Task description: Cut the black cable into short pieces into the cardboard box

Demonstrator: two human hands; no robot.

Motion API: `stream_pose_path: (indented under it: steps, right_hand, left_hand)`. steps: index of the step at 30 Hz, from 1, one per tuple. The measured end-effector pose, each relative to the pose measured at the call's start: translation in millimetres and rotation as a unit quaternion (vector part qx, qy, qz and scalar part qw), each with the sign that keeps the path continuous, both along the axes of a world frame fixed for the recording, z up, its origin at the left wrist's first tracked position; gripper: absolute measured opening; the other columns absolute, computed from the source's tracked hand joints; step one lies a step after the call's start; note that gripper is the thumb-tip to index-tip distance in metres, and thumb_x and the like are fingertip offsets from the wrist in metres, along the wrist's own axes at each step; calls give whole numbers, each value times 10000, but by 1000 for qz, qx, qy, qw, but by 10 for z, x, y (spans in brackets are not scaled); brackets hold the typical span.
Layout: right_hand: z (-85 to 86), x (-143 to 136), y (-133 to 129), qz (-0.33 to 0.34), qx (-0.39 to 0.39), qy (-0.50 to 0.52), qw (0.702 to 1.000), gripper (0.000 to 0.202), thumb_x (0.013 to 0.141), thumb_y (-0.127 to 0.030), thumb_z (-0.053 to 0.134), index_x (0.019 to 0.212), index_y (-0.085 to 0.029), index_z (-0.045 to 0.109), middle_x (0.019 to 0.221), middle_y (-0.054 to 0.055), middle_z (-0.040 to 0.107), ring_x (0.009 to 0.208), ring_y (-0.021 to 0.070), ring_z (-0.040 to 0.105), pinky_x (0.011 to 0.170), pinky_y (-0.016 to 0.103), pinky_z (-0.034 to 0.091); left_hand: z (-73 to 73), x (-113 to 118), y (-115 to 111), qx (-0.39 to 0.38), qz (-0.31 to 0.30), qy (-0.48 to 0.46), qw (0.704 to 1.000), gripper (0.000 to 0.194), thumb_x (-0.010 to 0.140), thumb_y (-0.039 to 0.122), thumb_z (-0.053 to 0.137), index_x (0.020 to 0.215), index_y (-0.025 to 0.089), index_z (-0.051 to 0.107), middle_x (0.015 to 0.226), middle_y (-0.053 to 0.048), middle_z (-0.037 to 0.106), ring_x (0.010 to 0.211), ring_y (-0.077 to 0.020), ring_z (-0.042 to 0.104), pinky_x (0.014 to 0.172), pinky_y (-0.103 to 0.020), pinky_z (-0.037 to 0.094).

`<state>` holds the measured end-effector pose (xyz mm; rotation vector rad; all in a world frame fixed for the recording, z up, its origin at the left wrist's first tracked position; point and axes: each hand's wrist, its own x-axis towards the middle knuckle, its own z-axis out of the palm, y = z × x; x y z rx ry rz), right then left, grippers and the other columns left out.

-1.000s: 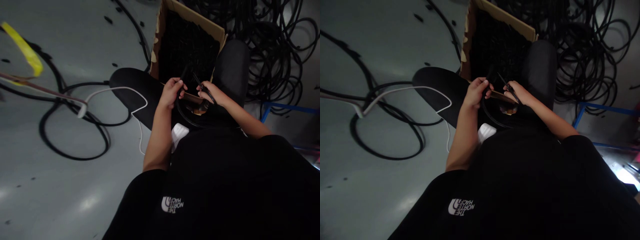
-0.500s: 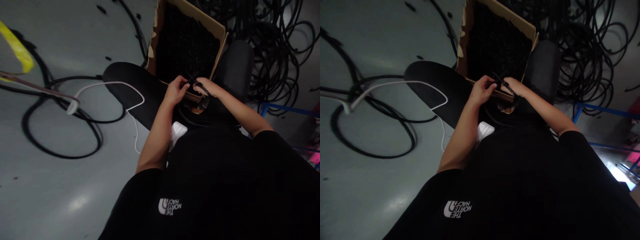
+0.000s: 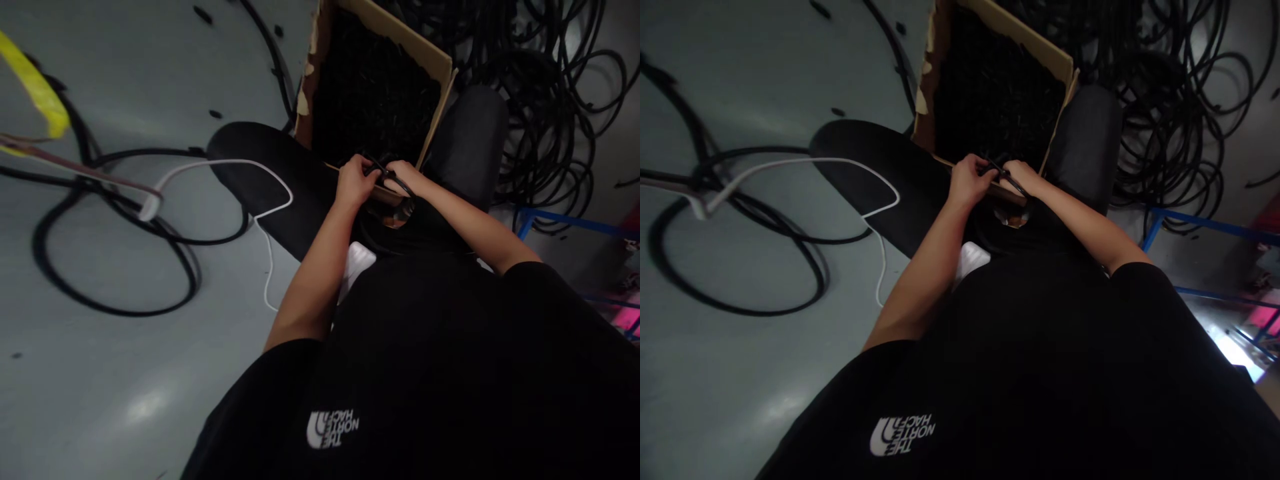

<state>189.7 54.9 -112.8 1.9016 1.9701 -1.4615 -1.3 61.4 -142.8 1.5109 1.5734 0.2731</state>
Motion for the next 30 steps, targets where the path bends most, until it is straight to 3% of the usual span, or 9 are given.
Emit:
stream_pose_path:
  steps: [7, 10, 13, 16, 20, 25, 27, 30]
  right_hand:
    - [-10, -11, 26, -51, -28, 20, 998, 207, 1041, -177, 680, 838, -216, 690, 793, 53, 711, 940, 270, 786, 877, 331, 565]
    - [9, -10, 36, -83, -63, 32, 994, 168, 1029, -139, 694, 878, -213, 699, 679, 2, 642, 793, 237, 748, 767, 303, 546]
    - [26, 2, 29, -118, -117, 66, 984, 159, 1044, -117, 704, 926, -221, 684, 605, -33, 612, 647, 210, 702, 637, 273, 526]
    - [-8, 9, 22, -185, -122, 115, 968, 159, 1065, -126, 736, 1010, -242, 642, 653, -50, 642, 613, 189, 697, 581, 256, 546]
    - [-99, 44, -8, -243, -70, 179, 951, 160, 1091, -237, 785, 1120, -262, 629, 824, -39, 685, 728, 169, 732, 680, 267, 653]
    - [-13, 234, -168, -214, -46, 276, 936, 252, 1115, -419, 827, 1197, -257, 652, 961, -1, 720, 859, 185, 769, 854, 343, 728]
    - [73, 321, -258, -203, -37, 291, 934, 280, 1126, -456, 829, 1208, -250, 658, 997, 10, 724, 882, 186, 774, 868, 349, 723]
    - [164, 413, -369, -210, -20, 309, 927, 340, 1103, -501, 858, 1209, -245, 660, 1015, 15, 723, 891, 194, 780, 862, 351, 727]
  left_hand:
    - [-226, 10, 48, -19, 30, -12, 999, 243, 877, 186, 850, 1055, 241, 696, 1140, -147, 840, 1286, -432, 798, 1255, -581, 614]
    - [-312, -12, 75, -10, 62, -58, 996, 312, 833, 166, 892, 1006, 257, 648, 1065, -118, 794, 1292, -430, 779, 1234, -569, 614]
    - [-295, -33, 98, -1, 94, -125, 988, 414, 822, 226, 998, 980, 258, 616, 1011, -80, 763, 1227, -376, 780, 1127, -481, 648]
    - [-137, -59, 105, -55, 122, -249, 959, 482, 896, 444, 1064, 1054, 252, 652, 983, -48, 772, 1004, -270, 792, 884, -354, 650]
    - [249, -114, 111, -144, 142, -383, 902, 458, 1070, 642, 930, 1240, 249, 767, 961, -47, 810, 829, -210, 802, 691, -281, 588]
    - [682, -134, 121, -225, 141, -422, 867, 514, 1214, 653, 708, 1400, 191, 838, 844, -37, 792, 674, -171, 767, 589, -255, 571]
    - [763, -140, 114, -258, 123, -426, 858, 537, 1205, 637, 714, 1440, 170, 836, 820, -29, 777, 616, -161, 733, 529, -245, 535]
    - [772, -172, 97, -266, 102, -429, 857, 513, 1116, 604, 871, 1387, 170, 832, 785, -6, 752, 539, -130, 645, 434, -217, 426]
